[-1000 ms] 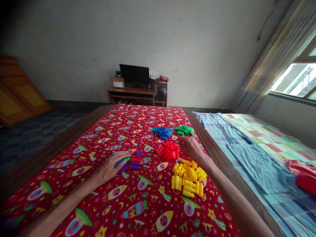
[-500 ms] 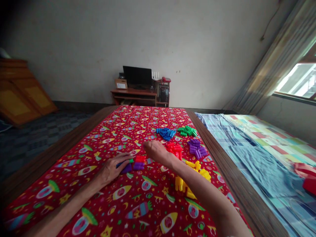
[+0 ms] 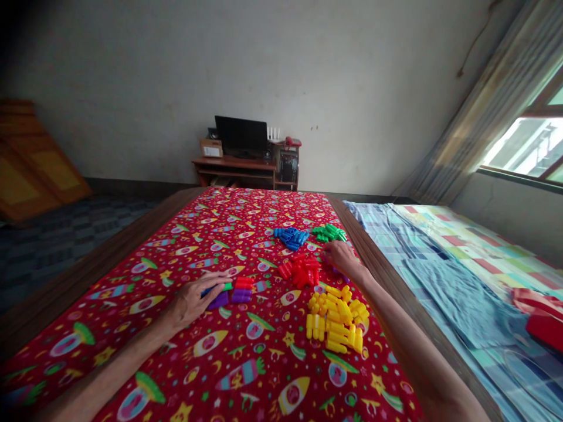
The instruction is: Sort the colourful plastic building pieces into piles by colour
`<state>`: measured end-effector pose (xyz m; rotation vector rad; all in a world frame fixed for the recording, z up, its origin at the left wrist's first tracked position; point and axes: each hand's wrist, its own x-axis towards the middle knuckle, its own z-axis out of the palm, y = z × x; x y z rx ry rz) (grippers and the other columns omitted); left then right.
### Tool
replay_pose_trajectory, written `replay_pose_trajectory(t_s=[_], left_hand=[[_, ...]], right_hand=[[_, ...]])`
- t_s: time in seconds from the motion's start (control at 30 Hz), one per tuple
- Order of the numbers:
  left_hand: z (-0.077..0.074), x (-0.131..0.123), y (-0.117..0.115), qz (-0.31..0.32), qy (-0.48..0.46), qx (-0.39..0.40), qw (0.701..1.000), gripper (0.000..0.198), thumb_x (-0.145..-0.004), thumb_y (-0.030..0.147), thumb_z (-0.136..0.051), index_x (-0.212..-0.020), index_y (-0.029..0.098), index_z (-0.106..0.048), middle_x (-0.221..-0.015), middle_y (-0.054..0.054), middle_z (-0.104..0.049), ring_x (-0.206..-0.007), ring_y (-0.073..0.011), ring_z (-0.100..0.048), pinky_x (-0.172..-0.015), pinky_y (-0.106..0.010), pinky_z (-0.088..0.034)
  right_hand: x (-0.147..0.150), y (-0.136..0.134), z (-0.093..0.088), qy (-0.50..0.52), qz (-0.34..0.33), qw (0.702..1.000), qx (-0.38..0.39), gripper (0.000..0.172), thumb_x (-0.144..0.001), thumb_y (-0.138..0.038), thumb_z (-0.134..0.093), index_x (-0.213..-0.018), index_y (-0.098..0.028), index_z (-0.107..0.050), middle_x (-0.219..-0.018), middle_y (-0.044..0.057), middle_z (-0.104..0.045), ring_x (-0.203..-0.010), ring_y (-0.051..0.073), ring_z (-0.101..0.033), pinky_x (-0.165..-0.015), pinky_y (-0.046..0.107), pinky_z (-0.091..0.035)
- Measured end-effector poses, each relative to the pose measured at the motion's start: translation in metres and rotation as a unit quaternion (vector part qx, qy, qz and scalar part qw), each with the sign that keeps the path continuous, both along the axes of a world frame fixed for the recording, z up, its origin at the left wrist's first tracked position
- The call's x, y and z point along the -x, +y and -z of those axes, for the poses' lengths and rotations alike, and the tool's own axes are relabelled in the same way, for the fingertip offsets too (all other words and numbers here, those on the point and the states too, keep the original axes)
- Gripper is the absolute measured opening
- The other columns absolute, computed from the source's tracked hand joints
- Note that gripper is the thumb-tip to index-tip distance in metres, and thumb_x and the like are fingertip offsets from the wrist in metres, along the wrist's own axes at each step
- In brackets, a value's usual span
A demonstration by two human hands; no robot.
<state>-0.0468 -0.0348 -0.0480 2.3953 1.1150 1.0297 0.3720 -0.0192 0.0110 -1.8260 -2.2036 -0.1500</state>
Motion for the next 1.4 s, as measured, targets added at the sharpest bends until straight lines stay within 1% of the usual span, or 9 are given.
replay_pose_trajectory(t_s=[0.3,0.5,0.67,0.73,0.83,0.93,1.03,1.2,1.4], left_hand=[[-0.002,-0.002,-0.002,-0.001,-0.001,-0.008,1.0,0.044,-0.096,0.05,-0.04,-0.096,0.021,-0.074,-0.103,-0.009,-0.075,-0.101,-0.0227,-0.07,-0.092,-0.034,-0.056],[-0.007,-0.003,-0.006,-0.031,-0.015,0.036,0.999,0.046,-0.095,0.054,-0.04,-0.118,0.022,-0.064,-0.119,-0.008,-0.071,-0.11,-0.024,-0.067,-0.097,-0.037,-0.053],[0.002,-0.001,0.001,-0.105,-0.08,0.067,0.989,0.056,-0.091,0.062,-0.045,-0.123,0.018,-0.058,-0.12,-0.014,-0.069,-0.106,-0.0265,-0.068,-0.09,-0.04,-0.056],[0.004,0.001,0.003,-0.114,-0.091,0.068,0.987,0.053,-0.09,0.062,-0.045,-0.116,0.018,-0.061,-0.113,-0.012,-0.071,-0.099,-0.0252,-0.07,-0.085,-0.039,-0.058],[0.0,0.001,0.002,-0.114,-0.075,0.039,0.99,0.045,-0.092,0.058,-0.043,-0.103,0.02,-0.066,-0.104,-0.009,-0.074,-0.095,-0.0234,-0.07,-0.085,-0.037,-0.057],[-0.007,0.0,-0.001,-0.08,-0.047,0.025,0.995,0.046,-0.096,0.052,-0.036,-0.09,0.021,-0.069,-0.099,-0.007,-0.075,-0.094,-0.022,-0.07,-0.089,-0.035,-0.055],[-0.011,-0.002,-0.005,-0.059,-0.026,0.049,0.997,0.046,-0.098,0.047,-0.033,-0.089,0.021,-0.07,-0.099,-0.007,-0.076,-0.093,-0.0216,-0.07,-0.091,-0.034,-0.054],[-0.011,-0.002,-0.009,-0.03,-0.004,0.052,0.998,0.036,-0.094,0.046,-0.043,-0.108,0.022,-0.066,-0.113,-0.007,-0.072,-0.106,-0.0235,-0.066,-0.097,-0.037,-0.051],[0.0,0.0,-0.002,-0.026,0.005,0.005,1.0,0.024,-0.087,0.036,-0.049,-0.102,0.021,-0.059,-0.109,-0.01,-0.069,-0.104,-0.0251,-0.065,-0.092,-0.042,-0.053]], right_hand=[[-0.008,-0.001,-0.006,0.026,0.069,0.996,-0.053,0.021,-0.083,-0.024,-0.055,-0.086,-0.016,-0.075,-0.085,0.011,-0.074,-0.078,0.019,-0.066,-0.066,0.024,-0.043],[0.053,-0.013,-0.027,0.125,-0.126,0.981,-0.075,0.029,-0.091,-0.026,-0.049,-0.075,-0.014,-0.069,-0.059,0.001,-0.062,-0.055,0.01,-0.051,-0.054,0.021,-0.033],[0.148,-0.021,-0.026,0.102,-0.369,0.923,0.027,0.018,-0.092,-0.017,-0.051,-0.083,-0.015,-0.067,-0.079,0.005,-0.069,-0.068,0.012,-0.06,-0.063,0.021,-0.042],[0.177,-0.025,-0.012,0.068,-0.404,0.911,0.05,0.011,-0.091,-0.022,-0.057,-0.092,-0.017,-0.066,-0.089,0.007,-0.07,-0.079,0.015,-0.063,-0.07,0.024,-0.047],[0.198,-0.035,0.013,0.021,-0.365,0.931,0.018,0.015,-0.089,-0.028,-0.061,-0.1,-0.018,-0.065,-0.095,0.011,-0.069,-0.093,0.022,-0.063,-0.084,0.034,-0.052],[0.196,-0.044,0.028,0.024,-0.359,0.932,-0.044,0.019,-0.091,-0.018,-0.051,-0.105,-0.018,-0.063,-0.104,0.013,-0.067,-0.105,0.024,-0.059,-0.098,0.039,-0.048],[0.188,-0.043,0.026,0.032,-0.37,0.928,-0.023,0.022,-0.086,-0.006,-0.046,-0.098,-0.016,-0.063,-0.098,0.012,-0.067,-0.095,0.021,-0.061,-0.087,0.034,-0.051],[0.174,-0.038,0.005,0.131,-0.306,0.942,0.032,0.02,-0.085,-0.004,-0.047,-0.081,-0.013,-0.065,-0.07,0.004,-0.066,-0.059,0.011,-0.055,-0.057,0.022,-0.043],[0.096,-0.042,-0.035,0.261,-0.174,0.947,-0.064,0.028,-0.083,-0.022,-0.06,-0.109,-0.016,-0.071,-0.091,0.007,-0.076,-0.075,0.017,-0.069,-0.068,0.024,-0.05]])
